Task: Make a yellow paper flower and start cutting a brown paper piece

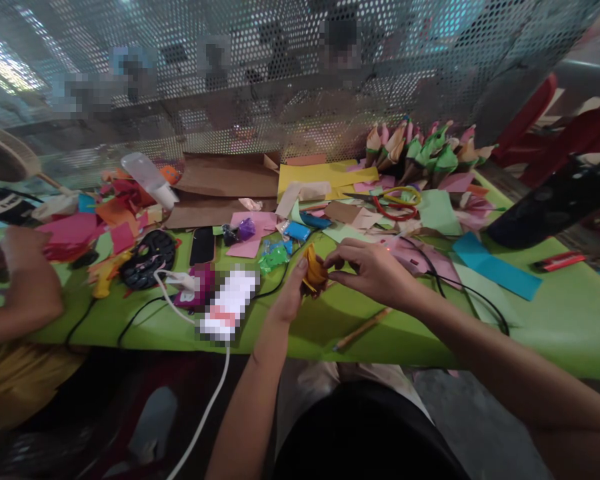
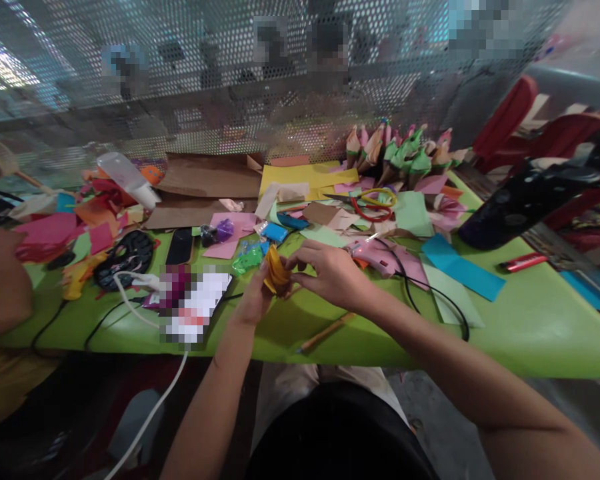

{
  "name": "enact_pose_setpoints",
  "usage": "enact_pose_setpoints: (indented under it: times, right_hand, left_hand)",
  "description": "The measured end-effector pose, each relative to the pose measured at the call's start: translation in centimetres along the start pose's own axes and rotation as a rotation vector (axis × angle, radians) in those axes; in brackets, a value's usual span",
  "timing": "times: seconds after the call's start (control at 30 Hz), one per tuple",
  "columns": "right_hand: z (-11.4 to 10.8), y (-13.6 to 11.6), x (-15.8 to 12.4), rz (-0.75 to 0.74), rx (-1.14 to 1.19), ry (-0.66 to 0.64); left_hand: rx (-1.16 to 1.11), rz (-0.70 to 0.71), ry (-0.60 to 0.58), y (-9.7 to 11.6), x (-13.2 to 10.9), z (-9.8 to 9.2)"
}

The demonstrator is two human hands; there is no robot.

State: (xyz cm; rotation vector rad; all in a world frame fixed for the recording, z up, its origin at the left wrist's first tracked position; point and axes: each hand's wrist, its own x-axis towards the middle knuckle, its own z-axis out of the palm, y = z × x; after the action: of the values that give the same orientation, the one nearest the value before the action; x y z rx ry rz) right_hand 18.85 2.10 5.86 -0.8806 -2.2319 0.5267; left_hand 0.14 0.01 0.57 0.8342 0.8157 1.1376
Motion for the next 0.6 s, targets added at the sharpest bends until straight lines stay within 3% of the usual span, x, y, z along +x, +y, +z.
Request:
enact_pose_setpoints:
  times: [0.6]
  right_hand:
    - [0.09, -0.27, 0.14, 0.030, 0.070, -0.046]
  left_hand:
    - [0.112, 0.039, -0.035, -0.55, 0.25, -0.72]
